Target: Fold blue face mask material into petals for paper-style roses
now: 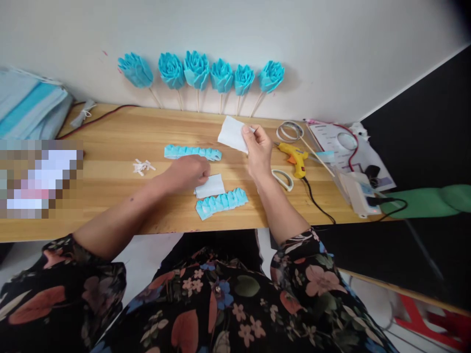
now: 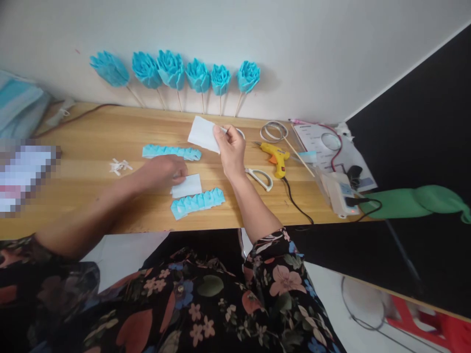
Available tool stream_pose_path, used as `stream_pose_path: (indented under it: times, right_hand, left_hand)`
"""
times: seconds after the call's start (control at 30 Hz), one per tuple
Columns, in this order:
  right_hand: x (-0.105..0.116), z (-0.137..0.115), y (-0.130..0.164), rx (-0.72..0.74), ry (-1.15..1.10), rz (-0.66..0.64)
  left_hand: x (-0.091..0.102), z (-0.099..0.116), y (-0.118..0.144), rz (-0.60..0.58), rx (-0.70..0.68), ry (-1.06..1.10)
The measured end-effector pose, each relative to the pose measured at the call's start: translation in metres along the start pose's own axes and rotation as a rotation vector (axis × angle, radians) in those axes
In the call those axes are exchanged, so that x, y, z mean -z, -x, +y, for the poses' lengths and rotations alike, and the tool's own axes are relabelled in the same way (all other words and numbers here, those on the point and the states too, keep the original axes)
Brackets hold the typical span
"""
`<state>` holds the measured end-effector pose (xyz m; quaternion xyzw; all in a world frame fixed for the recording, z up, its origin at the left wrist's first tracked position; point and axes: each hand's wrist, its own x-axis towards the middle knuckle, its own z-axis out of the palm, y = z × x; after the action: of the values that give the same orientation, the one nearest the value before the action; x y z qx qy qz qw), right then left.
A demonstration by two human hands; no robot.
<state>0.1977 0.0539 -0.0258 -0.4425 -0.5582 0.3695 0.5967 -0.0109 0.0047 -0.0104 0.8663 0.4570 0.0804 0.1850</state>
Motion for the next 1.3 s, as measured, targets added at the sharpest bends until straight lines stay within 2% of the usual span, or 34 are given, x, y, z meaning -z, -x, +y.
stream_pose_path:
  times: [0.07, 0.13, 0.27, 0.33, 0.4, 0.53, 0.6, 0.67, 0.73, 0.8, 0.9, 1.07, 1.3]
  right_hand:
    - [-0.001, -0.001, 0.001, 0.001, -0.008, 0.012]
    - [-0.001, -0.002, 0.002, 0.001, 0.005, 0.026]
    - [-0.003, -0.002, 0.006, 0.004, 0.027, 0.021]
    - [-0.005, -0.004, 0.008, 0.002, 0.01, 0.017]
    - [-0.006, -0.007, 0.01, 0.005, -0.014, 0.005]
    - [-0.008, -0.012, 0.014, 0.024, -0.008, -0.045]
    - [-0.008, -0.013, 0.017, 0.023, 0.023, -0.089]
    - [-0.009, -0.013, 0.021, 0.007, 0.054, -0.154]
    - [-0.01, -0.013, 0.024, -0.007, 0.093, -0.223]
    - [-0.01, -0.014, 0.026, 0.009, 0.131, -0.262]
    - [-0.007, -0.019, 0.026, 0.054, 0.114, -0.257]
    - [-0.002, -0.022, 0.022, 0.063, 0.108, -0.292]
    - [-0.003, -0.011, 0.019, 0.142, 0.175, -0.339]
  left_hand:
    - [-0.001, 0.002, -0.001, -0.007, -0.037, 0.001]
    - [-0.002, 0.0, -0.002, 0.038, -0.043, 0.007]
    - [-0.002, -0.008, -0.003, 0.156, 0.049, 0.015]
    - [-0.001, -0.01, -0.005, 0.162, 0.098, 0.068]
    - [0.001, -0.011, -0.006, 0.182, 0.108, 0.202]
    - [0.009, -0.011, -0.008, 0.382, 0.112, 0.668]
    - [0.011, -0.01, -0.008, 0.37, 0.11, 0.941]
    - [0.01, -0.008, -0.006, 0.28, 0.099, 1.111]
    - [0.007, -0.005, -0.005, 0.219, 0.128, 1.133]
    - [0.005, -0.001, -0.005, 0.226, 0.188, 1.103]
    - [0.005, 0.003, -0.006, 0.325, 0.242, 1.133]
    - [0.012, 0.003, -0.007, 0.5, 0.272, 1.312]
    - [0.006, 0.002, -0.01, 0.529, 0.306, 1.308]
